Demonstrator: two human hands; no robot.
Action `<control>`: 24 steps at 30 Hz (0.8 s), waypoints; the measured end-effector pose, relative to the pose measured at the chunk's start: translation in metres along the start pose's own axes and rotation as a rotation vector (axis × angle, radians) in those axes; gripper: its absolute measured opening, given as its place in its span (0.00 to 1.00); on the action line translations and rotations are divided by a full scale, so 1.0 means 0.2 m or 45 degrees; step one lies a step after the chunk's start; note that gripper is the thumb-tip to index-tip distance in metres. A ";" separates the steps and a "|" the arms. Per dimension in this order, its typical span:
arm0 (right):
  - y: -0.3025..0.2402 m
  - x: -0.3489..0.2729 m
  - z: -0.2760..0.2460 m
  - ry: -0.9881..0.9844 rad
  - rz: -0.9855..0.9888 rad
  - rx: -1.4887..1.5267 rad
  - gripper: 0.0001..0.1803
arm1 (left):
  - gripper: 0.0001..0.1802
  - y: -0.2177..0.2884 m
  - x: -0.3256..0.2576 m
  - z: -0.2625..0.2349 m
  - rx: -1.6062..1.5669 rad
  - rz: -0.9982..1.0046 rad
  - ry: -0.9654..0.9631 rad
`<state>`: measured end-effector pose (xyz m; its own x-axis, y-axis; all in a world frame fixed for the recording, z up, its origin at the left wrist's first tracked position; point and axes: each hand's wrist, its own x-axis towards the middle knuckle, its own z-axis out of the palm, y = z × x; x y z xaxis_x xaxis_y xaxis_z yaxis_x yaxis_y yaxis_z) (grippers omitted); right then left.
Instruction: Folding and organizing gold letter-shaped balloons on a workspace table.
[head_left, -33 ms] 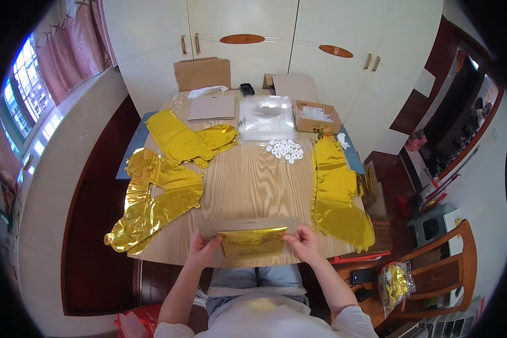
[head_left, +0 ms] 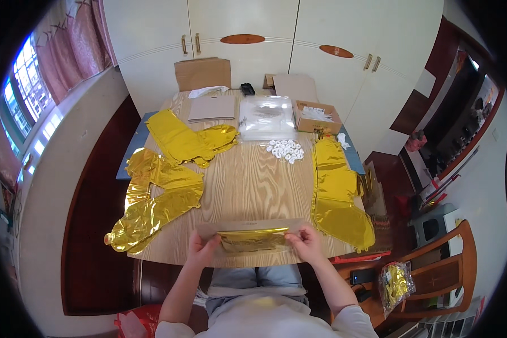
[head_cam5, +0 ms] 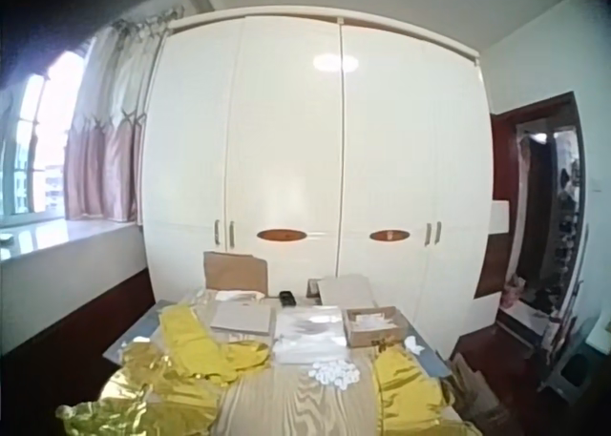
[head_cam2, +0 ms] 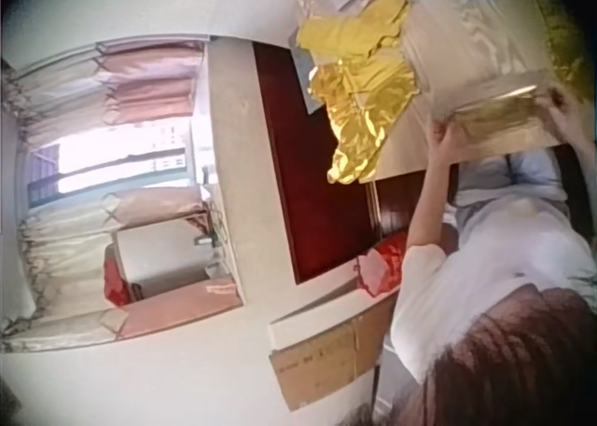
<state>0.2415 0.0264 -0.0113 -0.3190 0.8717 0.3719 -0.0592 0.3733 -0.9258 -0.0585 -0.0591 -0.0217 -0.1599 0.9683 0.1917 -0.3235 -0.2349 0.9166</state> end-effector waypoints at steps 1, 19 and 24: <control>-0.02 0.03 0.01 0.039 -0.114 0.095 0.09 | 0.20 0.02 0.01 0.00 -0.014 0.112 -0.070; -0.23 0.14 0.02 -0.114 0.128 -0.074 0.19 | 0.28 0.23 0.13 0.14 0.131 0.266 -0.068; -0.09 0.16 0.00 -0.216 0.373 -0.154 0.21 | 0.26 0.04 0.13 0.09 0.176 0.183 0.192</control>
<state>0.2319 0.0473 0.0171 -0.4587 0.8861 0.0658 0.1672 0.1588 -0.9730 -0.0483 -0.0346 -0.0034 -0.3354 0.9000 0.2784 -0.1588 -0.3453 0.9250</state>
